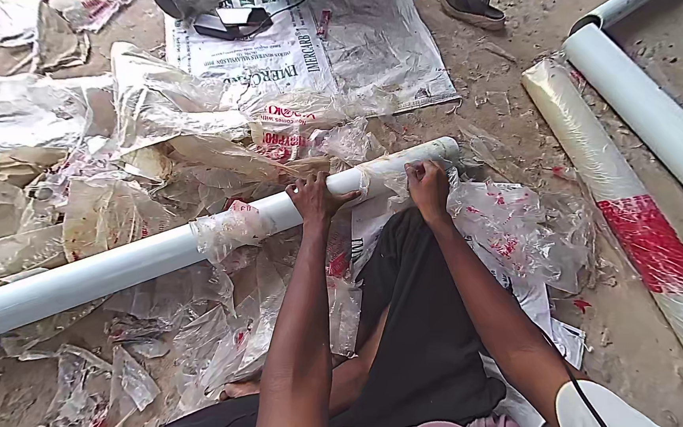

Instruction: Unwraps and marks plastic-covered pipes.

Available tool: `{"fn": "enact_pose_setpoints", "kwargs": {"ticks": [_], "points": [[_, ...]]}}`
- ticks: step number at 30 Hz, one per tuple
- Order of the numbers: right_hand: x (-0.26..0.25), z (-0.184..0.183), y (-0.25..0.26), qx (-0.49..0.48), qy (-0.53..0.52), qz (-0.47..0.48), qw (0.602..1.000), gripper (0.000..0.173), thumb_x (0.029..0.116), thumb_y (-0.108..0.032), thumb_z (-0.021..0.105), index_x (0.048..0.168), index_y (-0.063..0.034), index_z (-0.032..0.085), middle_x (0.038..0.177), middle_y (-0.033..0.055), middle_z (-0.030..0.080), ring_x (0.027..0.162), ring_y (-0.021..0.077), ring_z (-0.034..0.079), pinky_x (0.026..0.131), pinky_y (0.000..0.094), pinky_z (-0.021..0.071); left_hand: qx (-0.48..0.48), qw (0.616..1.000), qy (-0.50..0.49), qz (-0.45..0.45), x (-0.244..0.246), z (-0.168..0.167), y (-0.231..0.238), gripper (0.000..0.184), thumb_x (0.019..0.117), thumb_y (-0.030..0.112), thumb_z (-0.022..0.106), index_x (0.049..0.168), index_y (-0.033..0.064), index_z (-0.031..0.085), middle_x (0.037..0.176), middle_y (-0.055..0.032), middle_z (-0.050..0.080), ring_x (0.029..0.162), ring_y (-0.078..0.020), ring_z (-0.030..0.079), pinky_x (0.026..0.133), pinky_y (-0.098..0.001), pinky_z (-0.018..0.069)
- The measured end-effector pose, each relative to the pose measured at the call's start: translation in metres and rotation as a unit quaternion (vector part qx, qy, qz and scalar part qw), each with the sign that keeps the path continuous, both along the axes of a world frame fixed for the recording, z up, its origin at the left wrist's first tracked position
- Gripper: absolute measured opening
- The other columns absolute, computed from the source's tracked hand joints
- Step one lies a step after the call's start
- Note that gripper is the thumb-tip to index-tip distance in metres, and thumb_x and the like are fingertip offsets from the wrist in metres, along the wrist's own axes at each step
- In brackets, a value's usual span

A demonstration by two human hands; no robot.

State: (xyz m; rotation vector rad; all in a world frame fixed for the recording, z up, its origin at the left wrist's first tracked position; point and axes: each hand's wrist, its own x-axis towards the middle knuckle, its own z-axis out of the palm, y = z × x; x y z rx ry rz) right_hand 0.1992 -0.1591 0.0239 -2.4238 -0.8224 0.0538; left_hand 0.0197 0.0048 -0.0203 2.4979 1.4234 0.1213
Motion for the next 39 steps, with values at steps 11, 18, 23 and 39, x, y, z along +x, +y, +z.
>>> {"fn": "enact_pose_setpoints", "kwargs": {"ticks": [11, 18, 23, 39], "points": [[0.031, -0.015, 0.007, -0.109, 0.101, 0.015, 0.989, 0.035, 0.1064, -0.025, 0.051, 0.105, 0.0074, 0.065, 0.101, 0.0299, 0.066, 0.101, 0.0470, 0.066, 0.085, 0.0659, 0.0481, 0.017, 1.000, -0.005, -0.008, -0.004, -0.002, -0.005, 0.100, 0.0616, 0.095, 0.063, 0.127, 0.0202, 0.068, 0.121, -0.0125, 0.070, 0.119, -0.0378, 0.061, 0.104, -0.0673, 0.0363], [0.039, -0.022, -0.030, -0.016, 0.101, 0.043, 0.994, 0.031, 0.1044, -0.018, 0.055, 0.090, 0.0082, 0.061, 0.080, 0.0228, 0.059, 0.079, 0.0375, 0.061, 0.076, 0.0565, 0.0465, -0.015, 1.000, 0.021, -0.012, 0.001, 0.005, 0.007, 0.099, 0.0595, 0.098, 0.061, 0.125, 0.0240, 0.070, 0.124, -0.0095, 0.071, 0.122, -0.0378, 0.061, 0.098, -0.0697, 0.0392], [0.018, -0.025, -0.056, 0.050, 0.091, 0.063, 0.993, 0.032, 0.1056, -0.024, 0.054, 0.083, -0.0012, 0.054, 0.068, 0.0145, 0.048, 0.057, 0.0284, 0.049, 0.053, 0.0473, 0.0402, -0.032, 0.998, 0.046, -0.017, 0.001, 0.008, 0.009, 0.102, 0.0580, 0.100, 0.059, 0.127, 0.0251, 0.069, 0.126, -0.0080, 0.071, 0.122, -0.0359, 0.061, 0.101, -0.0687, 0.0377], [0.040, -0.028, -0.088, 0.114, -0.008, 0.134, 0.984, 0.022, 0.0984, -0.016, 0.064, 0.088, 0.0033, 0.060, 0.076, 0.0158, 0.056, 0.059, 0.0214, 0.052, 0.055, 0.0380, 0.0449, -0.024, 0.997, 0.064, -0.043, 0.002, 0.016, 0.019, 0.090, 0.0689, 0.096, 0.052, 0.123, 0.0270, 0.073, 0.119, -0.0094, 0.075, 0.116, -0.0335, 0.067, 0.103, -0.0681, 0.0379]]}}
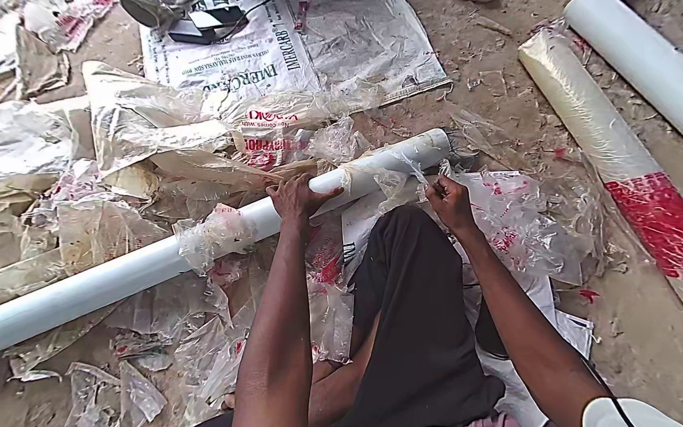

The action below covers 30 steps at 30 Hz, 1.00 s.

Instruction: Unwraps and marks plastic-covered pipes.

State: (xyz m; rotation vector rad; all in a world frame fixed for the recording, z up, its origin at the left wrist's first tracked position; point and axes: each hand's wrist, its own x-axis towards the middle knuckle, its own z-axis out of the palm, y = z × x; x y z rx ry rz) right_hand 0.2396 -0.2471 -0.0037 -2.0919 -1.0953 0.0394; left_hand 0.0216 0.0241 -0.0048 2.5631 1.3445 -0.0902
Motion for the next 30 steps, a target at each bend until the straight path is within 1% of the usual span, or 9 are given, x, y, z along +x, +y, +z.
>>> {"fn": "enact_pose_setpoints", "kwargs": {"ticks": [1, 3, 6, 9, 10, 14, 19, 26, 30], "points": [[0.001, 0.007, 0.007, 0.003, 0.019, -0.033, 0.999, 0.024, 0.0949, -0.015, 0.070, 0.099, 0.0072, 0.061, 0.098, 0.0232, 0.060, 0.073, 0.0271, 0.058, 0.065, 0.0420, 0.0503, 0.013, 1.000, -0.006, -0.002, 0.000, -0.001, -0.002, 0.090, 0.0698, 0.095, 0.052, 0.123, 0.0259, 0.073, 0.120, -0.0092, 0.075, 0.116, -0.0334, 0.067, 0.104, -0.0669, 0.0377], [0.003, 0.021, 0.024, -0.004, 0.069, -0.078, 0.995, 0.053, 0.0903, -0.018, 0.078, 0.129, 0.0071, 0.052, 0.128, 0.0286, 0.059, 0.103, 0.0361, 0.065, 0.085, 0.0506, 0.0534, 0.030, 0.999, -0.017, -0.006, -0.002, -0.007, -0.005, 0.089, 0.0702, 0.095, 0.053, 0.122, 0.0249, 0.073, 0.120, -0.0079, 0.074, 0.115, -0.0329, 0.067, 0.103, -0.0652, 0.0381], [0.007, 0.022, 0.059, -0.007, 0.049, -0.072, 0.996, 0.053, 0.0961, -0.034, 0.070, 0.133, 0.0036, 0.060, 0.128, 0.0240, 0.066, 0.118, 0.0366, 0.065, 0.099, 0.0543, 0.0504, 0.036, 0.999, -0.024, -0.003, -0.002, -0.009, -0.004, 0.090, 0.0693, 0.096, 0.053, 0.123, 0.0262, 0.073, 0.122, -0.0065, 0.074, 0.116, -0.0317, 0.067, 0.105, -0.0652, 0.0374], [0.001, 0.017, 0.086, -0.095, 0.043, -0.095, 0.990, 0.062, 0.0969, -0.055, 0.065, 0.126, -0.0001, 0.068, 0.127, 0.0222, 0.064, 0.116, 0.0384, 0.063, 0.097, 0.0588, 0.0495, 0.033, 0.999, -0.025, -0.002, -0.001, -0.012, -0.004, 0.090, 0.0687, 0.096, 0.052, 0.123, 0.0269, 0.072, 0.124, -0.0047, 0.074, 0.118, -0.0301, 0.066, 0.106, -0.0649, 0.0368], [-0.002, 0.016, 0.093, -0.113, 0.035, -0.108, 0.987, 0.061, 0.0956, -0.053, 0.068, 0.125, 0.0004, 0.069, 0.125, 0.0231, 0.064, 0.113, 0.0400, 0.064, 0.094, 0.0609, 0.0498, 0.037, 0.999, -0.029, -0.003, -0.002, -0.013, -0.004, 0.089, 0.0689, 0.095, 0.053, 0.122, 0.0269, 0.073, 0.124, -0.0044, 0.074, 0.117, -0.0303, 0.066, 0.105, -0.0644, 0.0375], [-0.005, 0.013, 0.103, -0.133, -0.014, -0.123, 0.983, 0.025, 0.1012, -0.018, 0.062, 0.109, 0.0053, 0.069, 0.110, 0.0248, 0.068, 0.104, 0.0414, 0.067, 0.089, 0.0591, 0.0520, 0.055, 0.998, -0.034, -0.002, -0.003, -0.020, -0.003, 0.079, 0.0720, 0.089, 0.059, 0.121, 0.0289, 0.073, 0.124, -0.0017, 0.074, 0.118, -0.0289, 0.066, 0.104, -0.0634, 0.0386], [0.012, 0.011, 0.099, -0.140, -0.028, -0.033, 0.989, 0.021, 0.1042, -0.008, 0.053, 0.107, 0.0095, 0.062, 0.100, 0.0280, 0.068, 0.097, 0.0425, 0.069, 0.088, 0.0557, 0.0528, 0.057, 0.998, -0.035, 0.000, -0.002, -0.022, -0.001, 0.065, 0.0759, 0.076, 0.068, 0.120, 0.0293, 0.073, 0.125, -0.0016, 0.074, 0.118, -0.0306, 0.066, 0.101, -0.0644, 0.0400], [0.007, -0.005, 0.059, -0.037, -0.017, 0.016, 0.999, 0.023, 0.1032, -0.009, 0.055, 0.110, 0.0101, 0.066, 0.093, 0.0291, 0.068, 0.087, 0.0430, 0.069, 0.083, 0.0581, 0.0531, -0.014, 1.000, -0.012, 0.018, 0.001, -0.011, 0.003, 0.088, 0.0646, 0.096, 0.058, 0.121, 0.0307, 0.073, 0.123, -0.0030, 0.074, 0.122, -0.0312, 0.063, 0.102, -0.0654, 0.0391], [0.002, -0.020, 0.005, -0.039, 0.089, 0.031, 0.995, 0.019, 0.1031, -0.012, 0.060, 0.108, 0.0059, 0.066, 0.096, 0.0212, 0.067, 0.081, 0.0274, 0.064, 0.076, 0.0463, 0.0537, -0.061, 0.998, 0.011, 0.024, 0.007, 0.006, 0.014, 0.101, 0.0626, 0.103, 0.049, 0.123, 0.0255, 0.073, 0.120, -0.0110, 0.074, 0.120, -0.0316, 0.066, 0.111, -0.0692, 0.0309]]}}
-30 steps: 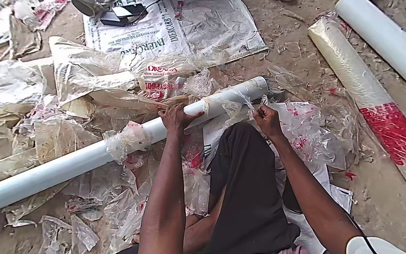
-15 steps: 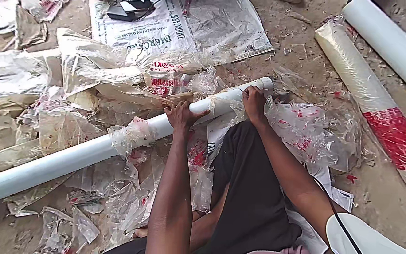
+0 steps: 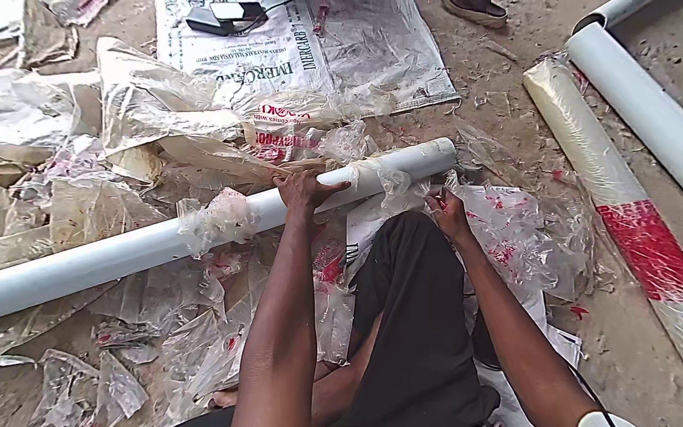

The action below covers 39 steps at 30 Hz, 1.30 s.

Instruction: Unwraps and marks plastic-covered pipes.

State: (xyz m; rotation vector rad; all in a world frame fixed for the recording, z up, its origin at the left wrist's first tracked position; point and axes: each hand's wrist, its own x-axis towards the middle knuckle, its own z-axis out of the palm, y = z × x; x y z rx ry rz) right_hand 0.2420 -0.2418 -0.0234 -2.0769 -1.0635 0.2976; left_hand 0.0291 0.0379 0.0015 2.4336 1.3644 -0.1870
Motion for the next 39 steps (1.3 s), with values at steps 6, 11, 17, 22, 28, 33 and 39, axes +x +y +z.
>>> {"fn": "enact_pose_setpoints", "kwargs": {"ticks": [6, 11, 17, 22, 28, 33, 39], "points": [[-0.005, 0.028, -0.004, 0.003, 0.029, -0.009, 1.000, 0.045, 0.0938, -0.011, 0.075, 0.135, -0.0098, 0.056, 0.099, 0.0127, 0.075, 0.072, 0.0225, 0.068, 0.063, 0.0390, 0.0558, 0.071, 0.996, -0.045, -0.043, -0.008, -0.012, -0.008, 0.086, 0.0718, 0.094, 0.054, 0.122, 0.0273, 0.073, 0.120, -0.0066, 0.075, 0.119, -0.0304, 0.065, 0.102, -0.0626, 0.0409], [-0.009, 0.059, 0.027, 0.052, -0.087, -0.030, 0.994, 0.036, 0.1093, -0.021, 0.046, 0.106, 0.0017, 0.074, 0.107, 0.0202, 0.072, 0.096, 0.0284, 0.070, 0.089, 0.0476, 0.0534, 0.099, 0.989, -0.094, -0.052, -0.010, -0.021, -0.010, 0.083, 0.0727, 0.091, 0.056, 0.124, 0.0282, 0.072, 0.123, -0.0040, 0.074, 0.119, -0.0283, 0.066, 0.100, -0.0592, 0.0433], [-0.034, 0.077, 0.096, 0.001, -0.095, -0.028, 0.995, 0.039, 0.0979, -0.039, 0.068, 0.103, -0.0001, 0.071, 0.097, 0.0176, 0.071, 0.084, 0.0316, 0.067, 0.076, 0.0532, 0.0516, 0.135, 0.983, -0.114, -0.055, -0.013, -0.029, -0.017, 0.086, 0.0720, 0.093, 0.054, 0.124, 0.0269, 0.073, 0.121, -0.0036, 0.074, 0.116, -0.0278, 0.066, 0.099, -0.0576, 0.0443], [-0.055, 0.062, 0.140, -0.234, -0.093, 0.047, 0.967, 0.029, 0.0975, -0.024, 0.069, 0.109, 0.0025, 0.070, 0.109, 0.0252, 0.070, 0.105, 0.0440, 0.068, 0.084, 0.0618, 0.0526, 0.189, 0.968, -0.158, -0.044, -0.017, -0.037, -0.027, 0.074, 0.0857, 0.084, 0.047, 0.122, 0.0254, 0.074, 0.117, -0.0046, 0.076, 0.110, -0.0293, 0.068, 0.097, -0.0557, 0.0455], [-0.042, 0.034, 0.107, -0.096, -0.067, 0.139, 0.983, 0.017, 0.1028, -0.008, 0.057, 0.105, 0.0065, 0.066, 0.091, 0.0239, 0.068, 0.088, 0.0387, 0.069, 0.083, 0.0548, 0.0541, 0.160, 0.977, -0.139, 0.001, -0.014, -0.035, -0.036, 0.062, 0.0893, 0.078, 0.045, 0.118, 0.0306, 0.074, 0.115, -0.0025, 0.075, 0.110, -0.0308, 0.067, 0.093, -0.0565, 0.0450], [-0.037, 0.029, 0.095, -0.027, -0.098, 0.209, 0.973, 0.015, 0.1012, -0.002, 0.056, 0.101, 0.0082, 0.068, 0.090, 0.0232, 0.070, 0.085, 0.0363, 0.071, 0.082, 0.0511, 0.0555, 0.128, 0.984, -0.122, 0.012, -0.011, -0.031, -0.032, 0.062, 0.0892, 0.079, 0.044, 0.117, 0.0333, 0.075, 0.116, -0.0013, 0.075, 0.113, -0.0307, 0.066, 0.095, -0.0574, 0.0433], [-0.043, 0.053, 0.071, -0.045, 0.048, 0.148, 0.987, 0.053, 0.0947, -0.010, 0.068, 0.137, 0.0005, 0.038, 0.118, 0.0155, 0.060, 0.073, 0.0161, 0.057, 0.064, 0.0345, 0.0498, 0.199, 0.967, -0.158, 0.007, -0.012, -0.046, -0.037, 0.060, 0.0943, 0.072, 0.041, 0.117, 0.0295, 0.076, 0.114, -0.0014, 0.077, 0.110, -0.0296, 0.067, 0.099, -0.0536, 0.0436]]}}
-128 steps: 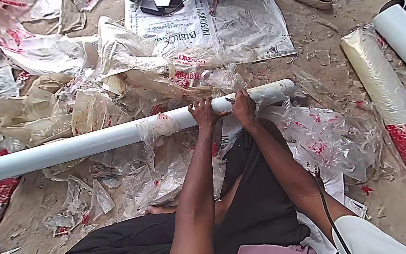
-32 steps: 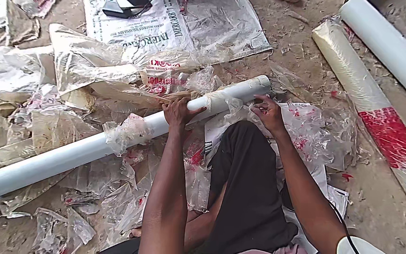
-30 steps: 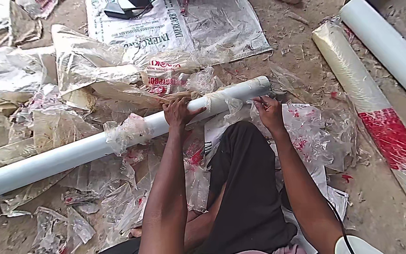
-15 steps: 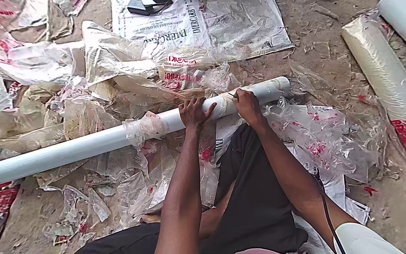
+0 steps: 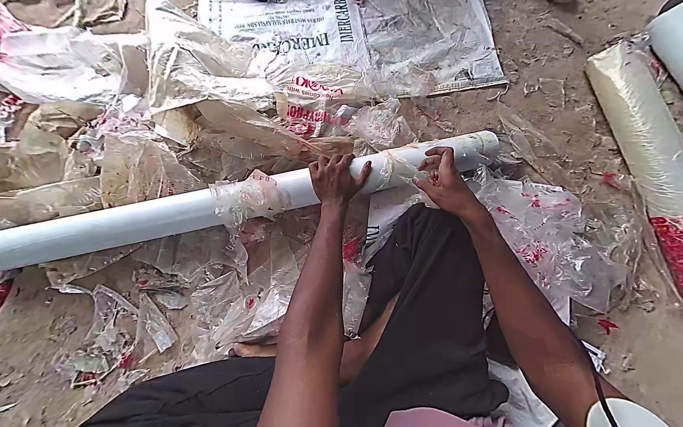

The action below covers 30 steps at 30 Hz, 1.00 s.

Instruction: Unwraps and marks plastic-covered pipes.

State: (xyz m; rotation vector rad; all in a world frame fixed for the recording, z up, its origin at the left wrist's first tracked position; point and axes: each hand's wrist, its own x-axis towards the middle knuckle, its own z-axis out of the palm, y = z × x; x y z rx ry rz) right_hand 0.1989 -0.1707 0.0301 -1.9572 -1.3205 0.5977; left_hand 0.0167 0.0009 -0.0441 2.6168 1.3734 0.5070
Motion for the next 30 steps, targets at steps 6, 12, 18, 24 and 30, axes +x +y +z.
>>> {"fn": "enact_pose_setpoints", "kwargs": {"ticks": [6, 12, 18, 24, 30], "points": [[0.009, 0.028, 0.006, -0.082, 0.026, 0.067, 0.994, 0.071, 0.0813, -0.001, 0.076, 0.140, -0.0008, 0.036, 0.119, 0.0210, 0.054, 0.082, 0.0226, 0.059, 0.074, 0.0409, 0.0521, 0.056, 0.998, -0.026, -0.004, -0.006, -0.011, -0.011, 0.077, 0.0807, 0.088, 0.046, 0.121, 0.0287, 0.075, 0.119, -0.0018, 0.075, 0.112, -0.0299, 0.067, 0.098, -0.0553, 0.0450], [0.024, 0.030, 0.027, -0.038, -0.038, 0.090, 0.994, 0.017, 0.0990, -0.002, 0.059, 0.115, 0.0004, 0.064, 0.095, 0.0127, 0.064, 0.072, 0.0159, 0.057, 0.068, 0.0359, 0.0489, -0.092, 0.995, 0.022, 0.011, 0.004, 0.027, -0.011, 0.100, 0.0609, 0.100, 0.054, 0.117, 0.0198, 0.075, 0.118, -0.0084, 0.073, 0.115, -0.0343, 0.063, 0.101, -0.0619, 0.0391], [0.036, 0.046, 0.052, -0.093, -0.164, 0.174, 0.966, 0.028, 0.1080, -0.008, 0.047, 0.109, 0.0020, 0.073, 0.101, 0.0200, 0.072, 0.086, 0.0311, 0.067, 0.083, 0.0524, 0.0514, -0.162, 0.984, 0.048, 0.062, 0.034, 0.032, -0.027, 0.111, 0.0618, 0.102, 0.049, 0.133, 0.0189, 0.068, 0.134, -0.0128, 0.065, 0.134, -0.0390, 0.055, 0.116, -0.0798, 0.0048], [0.030, 0.043, 0.076, -0.149, -0.290, 0.150, 0.933, 0.021, 0.1044, -0.016, 0.056, 0.116, -0.0139, 0.072, 0.110, 0.0190, 0.073, 0.104, 0.0453, 0.068, 0.083, 0.0694, 0.0486, -0.169, 0.984, 0.020, 0.056, 0.027, 0.027, -0.040, 0.102, 0.0612, 0.095, 0.062, 0.138, 0.0282, 0.064, 0.139, -0.0044, 0.064, 0.142, -0.0362, 0.047, 0.116, -0.0790, 0.0027], [0.022, 0.019, 0.071, -0.044, -0.316, 0.170, 0.932, 0.022, 0.1037, -0.020, 0.057, 0.110, -0.0115, 0.076, 0.107, 0.0148, 0.075, 0.101, 0.0369, 0.070, 0.094, 0.0659, 0.0408, -0.158, 0.986, -0.007, 0.057, 0.024, 0.021, -0.050, 0.102, 0.0600, 0.092, 0.066, 0.139, 0.0276, 0.063, 0.142, -0.0043, 0.062, 0.144, -0.0360, 0.044, 0.116, -0.0784, 0.0028]]}}
